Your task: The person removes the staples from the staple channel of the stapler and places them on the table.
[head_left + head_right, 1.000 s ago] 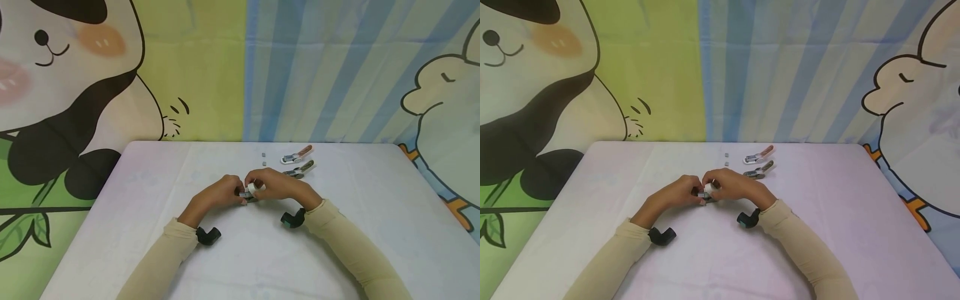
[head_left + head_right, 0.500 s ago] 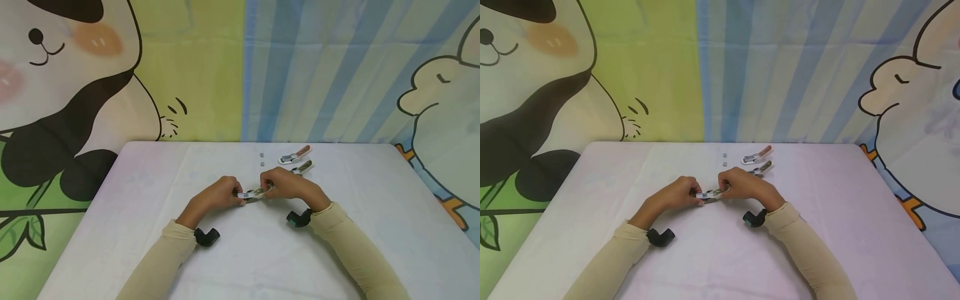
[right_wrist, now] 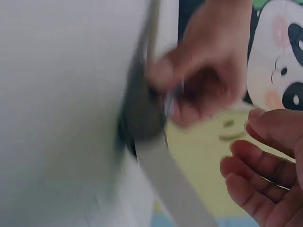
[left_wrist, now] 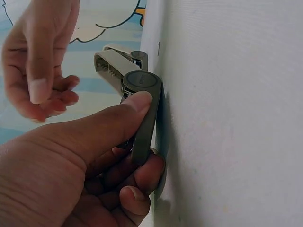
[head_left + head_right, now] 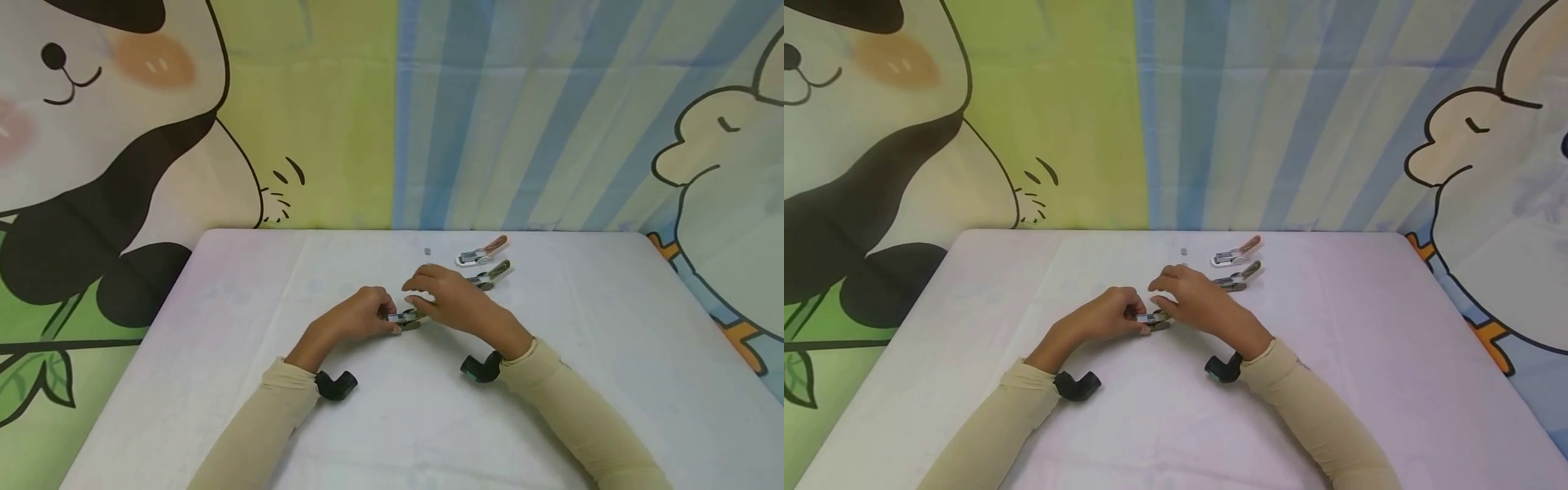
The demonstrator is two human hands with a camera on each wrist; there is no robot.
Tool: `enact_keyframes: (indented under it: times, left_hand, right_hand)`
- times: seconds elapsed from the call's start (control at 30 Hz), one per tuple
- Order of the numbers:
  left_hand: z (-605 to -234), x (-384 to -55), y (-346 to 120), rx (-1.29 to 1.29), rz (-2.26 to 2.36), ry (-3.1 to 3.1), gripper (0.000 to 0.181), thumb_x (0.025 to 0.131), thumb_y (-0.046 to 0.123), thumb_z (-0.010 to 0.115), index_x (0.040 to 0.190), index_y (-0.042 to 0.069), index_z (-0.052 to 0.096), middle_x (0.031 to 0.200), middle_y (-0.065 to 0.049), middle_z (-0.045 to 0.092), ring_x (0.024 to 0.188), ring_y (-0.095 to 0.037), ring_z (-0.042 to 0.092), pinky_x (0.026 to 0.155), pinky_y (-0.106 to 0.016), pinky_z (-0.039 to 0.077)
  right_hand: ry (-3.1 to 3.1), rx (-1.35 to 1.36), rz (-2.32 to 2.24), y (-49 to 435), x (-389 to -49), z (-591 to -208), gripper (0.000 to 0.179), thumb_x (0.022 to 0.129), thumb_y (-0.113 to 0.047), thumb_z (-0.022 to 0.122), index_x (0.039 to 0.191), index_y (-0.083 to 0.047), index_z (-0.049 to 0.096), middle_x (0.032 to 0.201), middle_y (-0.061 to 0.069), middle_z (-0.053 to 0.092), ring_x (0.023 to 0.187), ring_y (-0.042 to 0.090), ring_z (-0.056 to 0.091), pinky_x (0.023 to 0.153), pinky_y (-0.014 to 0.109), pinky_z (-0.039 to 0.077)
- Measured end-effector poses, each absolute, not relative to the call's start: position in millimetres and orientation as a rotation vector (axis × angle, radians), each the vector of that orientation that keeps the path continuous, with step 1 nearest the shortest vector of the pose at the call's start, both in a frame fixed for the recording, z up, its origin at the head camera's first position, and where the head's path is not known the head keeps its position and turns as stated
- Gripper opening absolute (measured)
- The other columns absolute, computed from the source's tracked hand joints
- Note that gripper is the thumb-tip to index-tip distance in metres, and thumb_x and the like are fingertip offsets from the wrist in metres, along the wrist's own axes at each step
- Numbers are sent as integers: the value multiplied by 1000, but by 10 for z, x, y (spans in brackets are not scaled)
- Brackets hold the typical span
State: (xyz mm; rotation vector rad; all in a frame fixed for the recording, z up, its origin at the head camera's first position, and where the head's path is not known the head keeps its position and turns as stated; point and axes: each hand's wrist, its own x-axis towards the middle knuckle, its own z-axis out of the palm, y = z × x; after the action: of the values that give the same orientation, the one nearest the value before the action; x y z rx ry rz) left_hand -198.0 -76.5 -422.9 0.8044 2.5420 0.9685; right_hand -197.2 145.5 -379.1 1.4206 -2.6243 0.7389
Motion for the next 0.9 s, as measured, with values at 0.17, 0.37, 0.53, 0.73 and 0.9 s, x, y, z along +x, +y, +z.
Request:
enact_keyframes:
  times: [0.17,0.37,0.53,0.73,0.9]
  left_hand:
    - [-4243,-2003,-744,830,971,2544,16,81,18,81,86,10,68,80,0,55,73,-14,51,64,-27,44]
    - [-4269,-2042,-786,785,1038,2499,19,80,21,82,88,12,68,86,2,58,79,-13,56,70,-28,47]
    - [-4286,-2079,-837,787,1088,2466,23,78,21,84,90,11,68,88,1,59,79,-14,57,71,-29,48]
    - [-4280,-2081,-831,773,1104,2448,24,77,21,85,90,10,69,87,1,60,78,-14,57,71,-29,49]
    - [-4271,-2071,-815,763,1103,2451,22,77,19,85,90,10,69,87,1,60,78,-14,58,70,-28,49]
  right_hand:
    - [-2696,1464,947,1340,-1932,-3923,16,92,-6,67,107,-8,72,95,-3,63,75,5,55,66,23,47]
    - [-2834,1412,861,1329,-1979,-4009,9,91,-5,68,97,-7,75,87,-4,61,76,6,55,66,23,47]
    - [-2873,1382,805,1287,-1983,-4023,10,91,-6,68,97,-5,76,87,-1,62,77,8,57,68,23,46]
    - [-2928,1285,966,1296,-1982,-4050,8,91,-8,70,96,-6,75,88,-2,64,78,6,58,66,24,47]
    - [-2949,1215,1004,1298,-1973,-4064,5,89,-11,72,92,-8,75,86,-4,64,75,6,57,65,24,47]
